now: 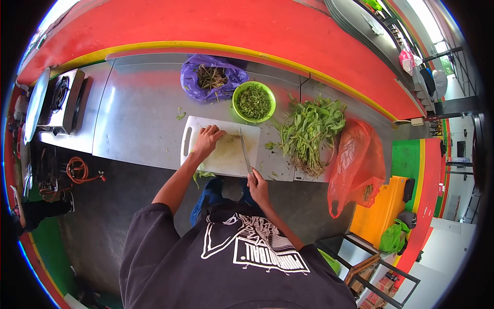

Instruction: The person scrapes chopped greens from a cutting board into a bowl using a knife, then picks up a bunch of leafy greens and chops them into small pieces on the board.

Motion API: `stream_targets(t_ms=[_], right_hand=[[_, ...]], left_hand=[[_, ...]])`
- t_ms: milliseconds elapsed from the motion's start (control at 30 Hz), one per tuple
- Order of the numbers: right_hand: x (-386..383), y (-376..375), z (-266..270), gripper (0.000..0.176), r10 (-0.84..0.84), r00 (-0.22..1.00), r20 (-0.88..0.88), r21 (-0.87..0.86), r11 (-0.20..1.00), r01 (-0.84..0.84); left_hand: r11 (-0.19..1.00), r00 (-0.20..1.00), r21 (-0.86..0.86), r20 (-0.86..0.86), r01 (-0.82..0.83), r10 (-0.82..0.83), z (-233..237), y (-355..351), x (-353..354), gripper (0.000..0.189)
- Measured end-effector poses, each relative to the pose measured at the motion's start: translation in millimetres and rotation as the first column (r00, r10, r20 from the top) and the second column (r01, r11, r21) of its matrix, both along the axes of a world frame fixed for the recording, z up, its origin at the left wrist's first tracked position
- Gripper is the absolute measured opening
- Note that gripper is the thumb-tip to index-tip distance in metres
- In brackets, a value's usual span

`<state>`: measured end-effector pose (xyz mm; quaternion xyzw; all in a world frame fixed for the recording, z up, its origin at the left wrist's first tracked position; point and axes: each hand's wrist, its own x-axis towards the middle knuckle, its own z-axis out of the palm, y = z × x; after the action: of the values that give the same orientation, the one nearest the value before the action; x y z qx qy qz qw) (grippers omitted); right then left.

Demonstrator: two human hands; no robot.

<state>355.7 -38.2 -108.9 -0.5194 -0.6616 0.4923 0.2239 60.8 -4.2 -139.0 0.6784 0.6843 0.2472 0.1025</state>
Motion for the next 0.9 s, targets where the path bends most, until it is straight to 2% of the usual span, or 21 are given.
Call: stream_targets(t_ms=[67,267,467,600,667,700,767,833,867,900], right_hand=[[7,-3,2,0.041,-0.024,1.000,0.018,-0.003,1.000,0.024],[14,-13,2,0.042,-0.080,0.997,-0.021,-0.015,0.997,0.080],[17,-15,-10,0.040,-0.080,0.996,-0.037,0.010,0.997,0.080],[18,-15,-10,0.041,-0.098,0.994,-0.046,-0.011,0.995,0.097],[19,-15,-11,0.041,-0.103,0.993,-0.048,-0.002,0.995,0.104],[19,-16,-11,0.041,-0.111,0.993,-0.050,-0.014,0.994,0.110],[21,-17,-10,0.041,-0.123,0.991,-0.048,-0.025,0.992,0.122],[20,-18,-7,0.041,-0.117,0.992,-0.046,-0.024,0.993,0.116],[20,-17,-5,0.041,-0.121,0.992,-0.046,-0.024,0.992,0.120],[20,-17,-2,0.042,-0.118,0.992,-0.044,-0.017,0.993,0.117]], left_hand=[[0.999,0.999,-0.009,-0.031,0.042,-0.042,3,5,0,0.026],[0.996,0.997,0.048,0.014,0.072,-0.073,15,17,23,0.026],[0.998,0.998,0.016,-0.021,0.062,-0.062,-2,34,40,0.018],[0.996,0.996,0.037,-0.025,0.086,-0.085,2,38,40,0.015],[0.997,0.995,0.067,0.091,0.040,-0.046,9,42,37,0.015],[0.997,0.995,0.066,0.091,0.042,-0.048,9,45,32,0.015],[0.993,0.978,0.104,0.207,-0.061,0.039,8,59,15,0.013],[0.978,0.971,0.152,0.214,-0.145,0.111,24,71,-10,0.010],[0.961,0.941,0.183,0.305,-0.207,0.145,16,83,-26,0.011],[0.938,0.938,0.237,0.296,-0.253,0.178,16,95,-41,0.009]])
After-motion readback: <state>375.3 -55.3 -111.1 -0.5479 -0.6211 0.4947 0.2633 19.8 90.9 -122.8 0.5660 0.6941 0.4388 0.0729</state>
